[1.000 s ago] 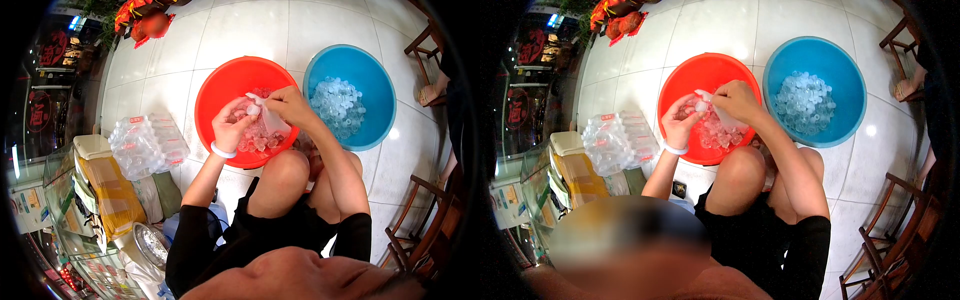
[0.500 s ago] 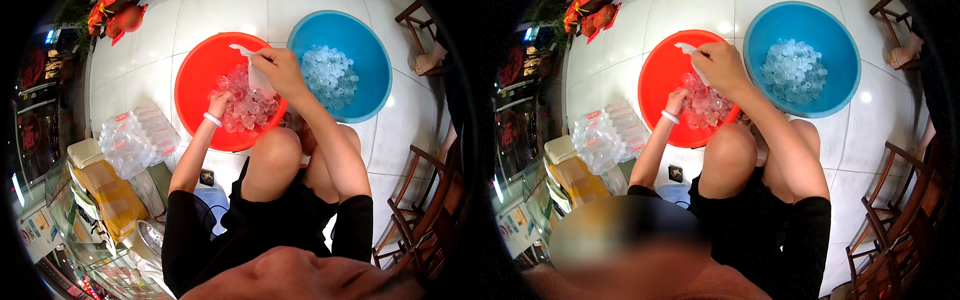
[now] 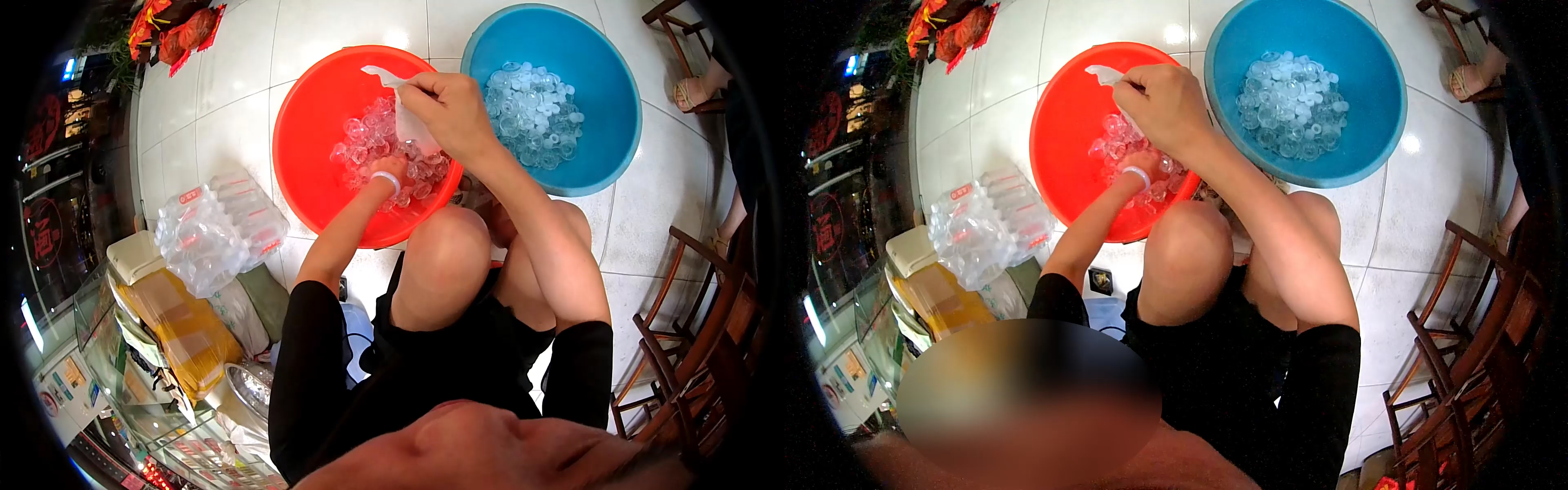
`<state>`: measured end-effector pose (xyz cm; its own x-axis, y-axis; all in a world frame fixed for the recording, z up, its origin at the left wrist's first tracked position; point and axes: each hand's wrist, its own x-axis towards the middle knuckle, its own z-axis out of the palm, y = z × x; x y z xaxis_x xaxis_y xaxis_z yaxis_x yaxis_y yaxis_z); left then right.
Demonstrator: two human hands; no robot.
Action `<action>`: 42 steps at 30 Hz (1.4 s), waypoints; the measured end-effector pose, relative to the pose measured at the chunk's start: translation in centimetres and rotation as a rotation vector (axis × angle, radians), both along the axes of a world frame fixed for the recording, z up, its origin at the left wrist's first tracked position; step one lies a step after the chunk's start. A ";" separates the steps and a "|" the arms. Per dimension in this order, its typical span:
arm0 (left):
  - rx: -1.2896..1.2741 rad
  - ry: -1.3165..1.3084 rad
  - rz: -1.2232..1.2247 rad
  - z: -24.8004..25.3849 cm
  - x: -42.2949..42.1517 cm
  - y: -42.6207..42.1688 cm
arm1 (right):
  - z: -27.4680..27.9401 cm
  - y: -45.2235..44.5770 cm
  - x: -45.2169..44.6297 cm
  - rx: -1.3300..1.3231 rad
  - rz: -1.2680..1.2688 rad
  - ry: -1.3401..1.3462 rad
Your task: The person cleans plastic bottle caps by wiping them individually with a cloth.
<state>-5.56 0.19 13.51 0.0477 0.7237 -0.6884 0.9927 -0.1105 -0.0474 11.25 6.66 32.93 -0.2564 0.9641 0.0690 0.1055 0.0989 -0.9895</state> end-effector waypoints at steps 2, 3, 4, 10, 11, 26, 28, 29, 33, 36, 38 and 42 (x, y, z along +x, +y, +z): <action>-0.021 -0.006 -0.028 -0.9 0.1 0.4 | 0.2 0.0 0.1 -0.023 0.010 -0.009; -0.035 0.001 -0.035 -1.1 0.2 0.5 | 0.3 0.0 0.1 -0.048 0.016 -0.015; -0.049 0.009 -0.043 -1.2 0.2 0.6 | 0.3 0.0 0.0 -0.047 0.017 -0.014; 0.063 -0.314 0.317 -1.4 -1.9 0.4 | 0.5 -0.2 0.2 -0.013 0.012 -0.009; 0.060 -0.313 0.317 -2.5 -3.2 0.6 | 0.3 -0.1 0.2 -0.013 0.013 -0.018; 0.337 -0.138 0.630 -4.1 -5.0 1.7 | -0.1 -0.3 -0.7 0.028 -0.051 0.073; 0.388 -0.128 0.571 -4.1 -5.5 1.8 | -0.1 -0.3 -0.7 0.018 -0.046 0.078; 0.385 -0.123 0.576 -4.1 -5.9 1.9 | 0.0 -0.2 -0.4 -0.010 -0.007 0.042; 0.344 -0.453 0.472 -3.1 -6.2 1.1 | 0.2 -0.2 -0.3 0.016 0.042 -0.024; 0.211 -0.577 0.232 -4.7 -5.1 -0.5 | 0.4 -0.4 -0.5 -0.058 0.070 0.006; 0.246 -0.229 -0.165 -6.7 -3.2 -2.6 | 0.1 -0.4 -0.8 -0.035 0.060 -0.002; 0.059 -0.029 -0.181 -2.3 1.4 -2.3 | 0.0 -0.4 -0.8 0.001 0.048 -0.027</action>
<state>-4.13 -2.09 11.23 0.2003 0.7405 -0.6415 0.9579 -0.2854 -0.0304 10.44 6.23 32.91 -0.3043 0.9505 0.0623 0.1269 0.1053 -0.9863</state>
